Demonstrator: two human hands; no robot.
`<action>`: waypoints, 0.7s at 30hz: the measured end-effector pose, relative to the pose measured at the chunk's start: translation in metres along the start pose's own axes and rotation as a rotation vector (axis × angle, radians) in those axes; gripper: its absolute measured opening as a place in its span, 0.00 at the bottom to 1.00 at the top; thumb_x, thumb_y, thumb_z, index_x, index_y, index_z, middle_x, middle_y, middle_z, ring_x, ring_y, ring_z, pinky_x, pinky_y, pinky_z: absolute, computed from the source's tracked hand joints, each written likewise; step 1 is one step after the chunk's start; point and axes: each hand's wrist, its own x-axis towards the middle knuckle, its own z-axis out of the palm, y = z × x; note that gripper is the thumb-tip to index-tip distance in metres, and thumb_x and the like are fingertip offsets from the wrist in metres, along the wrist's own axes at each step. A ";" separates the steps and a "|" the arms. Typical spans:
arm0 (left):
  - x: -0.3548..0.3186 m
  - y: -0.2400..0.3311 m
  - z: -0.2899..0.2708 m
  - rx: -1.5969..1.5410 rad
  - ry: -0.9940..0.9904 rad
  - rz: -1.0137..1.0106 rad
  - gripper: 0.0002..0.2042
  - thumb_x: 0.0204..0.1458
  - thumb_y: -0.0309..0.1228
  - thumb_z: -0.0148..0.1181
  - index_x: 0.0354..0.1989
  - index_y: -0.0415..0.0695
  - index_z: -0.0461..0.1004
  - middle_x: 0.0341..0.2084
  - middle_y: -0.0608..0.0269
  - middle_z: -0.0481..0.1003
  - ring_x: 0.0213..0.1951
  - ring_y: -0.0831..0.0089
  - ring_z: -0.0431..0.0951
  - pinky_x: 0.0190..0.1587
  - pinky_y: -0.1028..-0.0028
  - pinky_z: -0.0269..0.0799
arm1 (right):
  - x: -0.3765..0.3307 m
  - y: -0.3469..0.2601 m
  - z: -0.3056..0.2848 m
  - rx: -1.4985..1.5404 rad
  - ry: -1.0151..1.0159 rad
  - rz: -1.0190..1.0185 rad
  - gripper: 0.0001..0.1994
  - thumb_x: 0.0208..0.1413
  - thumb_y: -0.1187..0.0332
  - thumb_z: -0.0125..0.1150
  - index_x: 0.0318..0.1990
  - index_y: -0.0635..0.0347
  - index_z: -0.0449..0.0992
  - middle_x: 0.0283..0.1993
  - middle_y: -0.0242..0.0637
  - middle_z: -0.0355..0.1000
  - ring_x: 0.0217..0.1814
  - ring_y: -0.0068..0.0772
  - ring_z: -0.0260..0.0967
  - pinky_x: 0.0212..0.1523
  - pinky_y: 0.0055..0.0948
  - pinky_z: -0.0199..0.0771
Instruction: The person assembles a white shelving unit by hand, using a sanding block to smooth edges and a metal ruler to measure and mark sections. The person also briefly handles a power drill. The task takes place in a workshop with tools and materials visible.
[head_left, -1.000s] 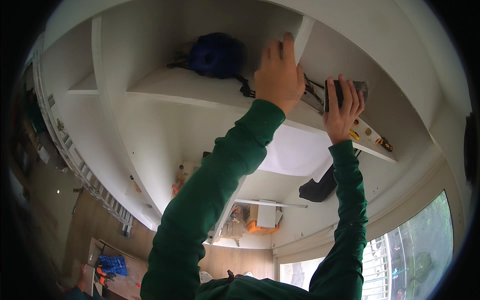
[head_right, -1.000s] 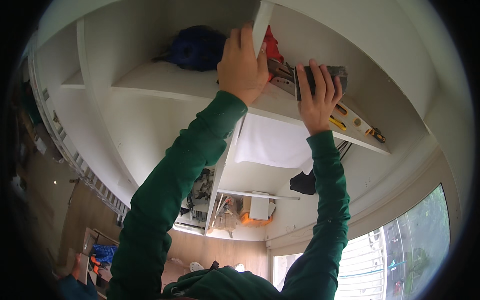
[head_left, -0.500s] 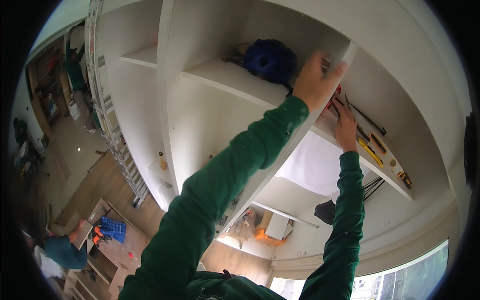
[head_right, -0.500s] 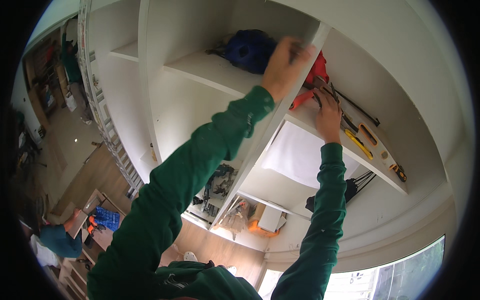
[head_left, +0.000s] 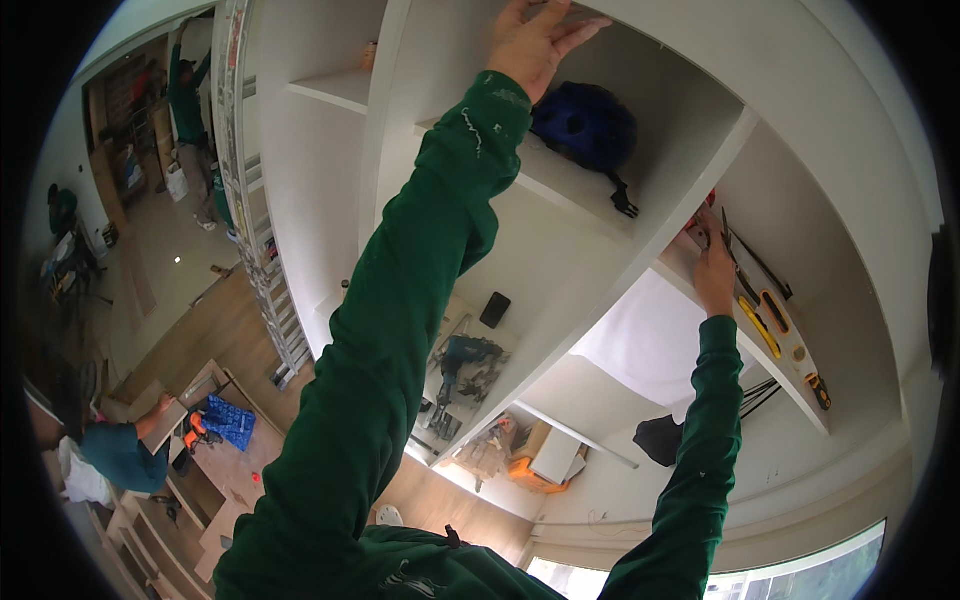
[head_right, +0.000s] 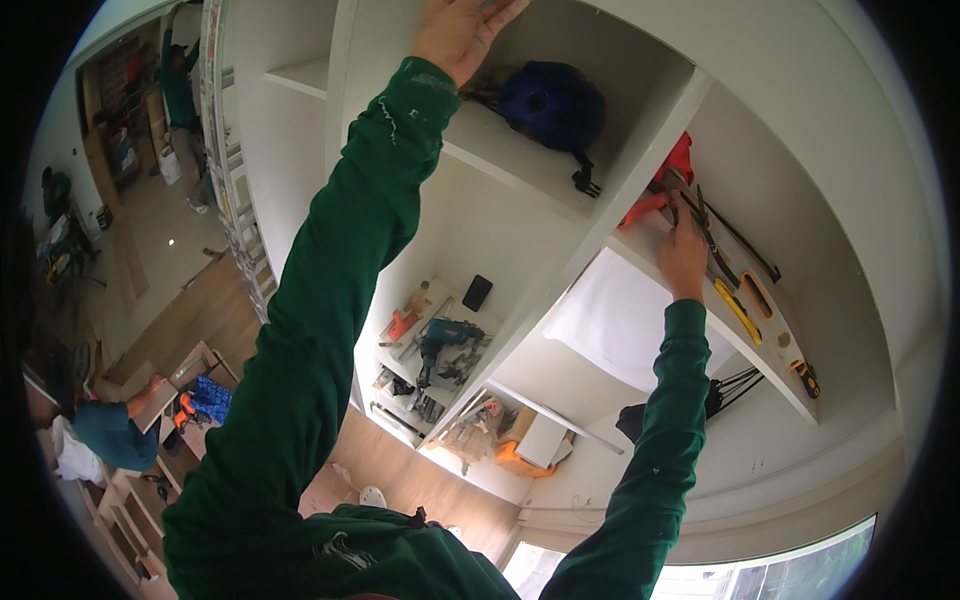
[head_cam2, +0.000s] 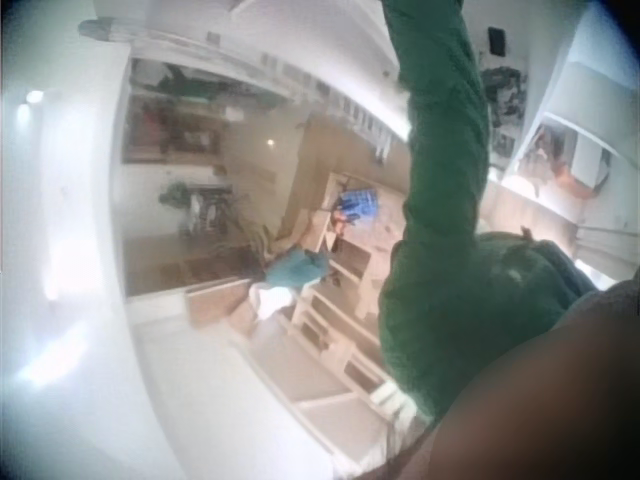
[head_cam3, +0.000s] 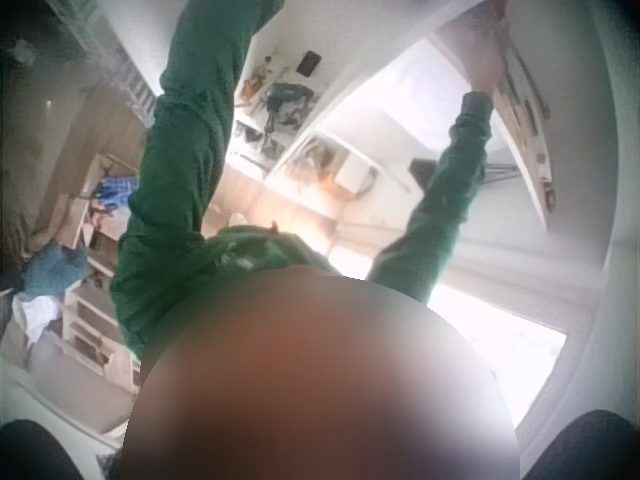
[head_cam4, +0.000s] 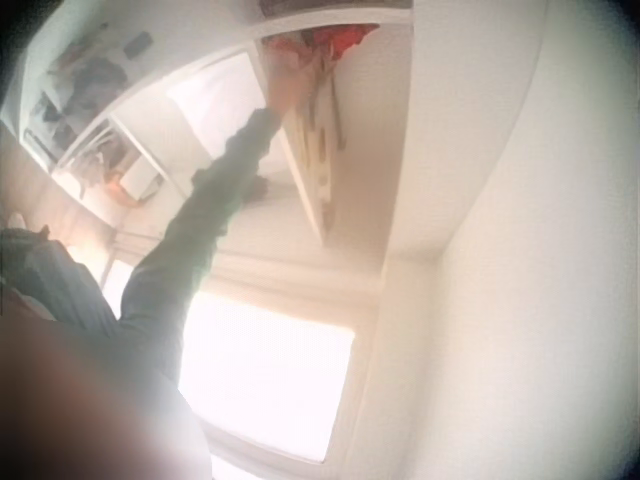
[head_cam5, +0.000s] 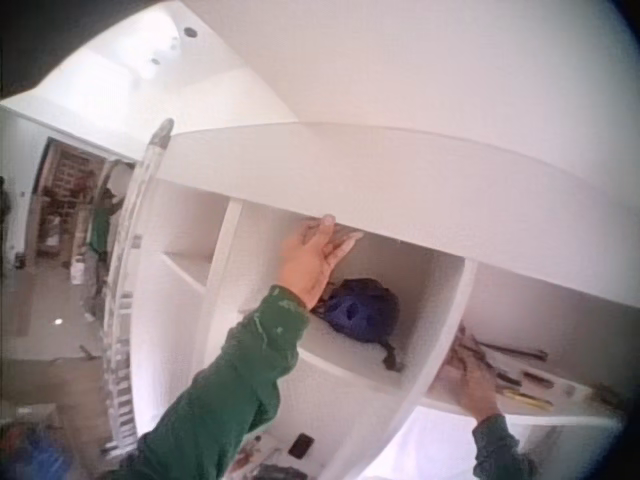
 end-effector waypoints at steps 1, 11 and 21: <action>0.000 0.000 -0.001 0.010 -0.007 -0.016 0.23 0.64 0.33 0.56 0.60 0.30 0.59 0.50 0.48 0.68 0.53 0.57 0.75 0.59 0.61 0.73 | 0.000 -0.003 -0.003 -0.012 -0.016 0.023 0.31 0.55 0.79 0.45 0.67 0.42 0.66 0.60 0.46 0.73 0.58 0.53 0.72 0.61 0.46 0.69; -0.064 0.007 -0.102 1.694 -0.278 0.109 0.34 0.50 0.63 0.61 0.51 0.42 0.73 0.43 0.53 0.77 0.50 0.55 0.75 0.52 0.60 0.70 | 0.000 -0.010 -0.006 -0.288 0.053 -0.043 0.29 0.63 0.68 0.51 0.72 0.32 0.58 0.58 0.47 0.65 0.58 0.55 0.68 0.55 0.47 0.71; -0.094 -0.035 -0.169 2.155 -0.609 0.333 0.26 0.37 0.41 0.73 0.47 0.47 0.74 0.46 0.62 0.71 0.50 0.61 0.71 0.52 0.63 0.71 | -0.029 -0.055 -0.035 -0.226 0.428 -0.133 0.38 0.55 0.52 0.62 0.69 0.52 0.52 0.51 0.54 0.58 0.51 0.55 0.65 0.47 0.51 0.71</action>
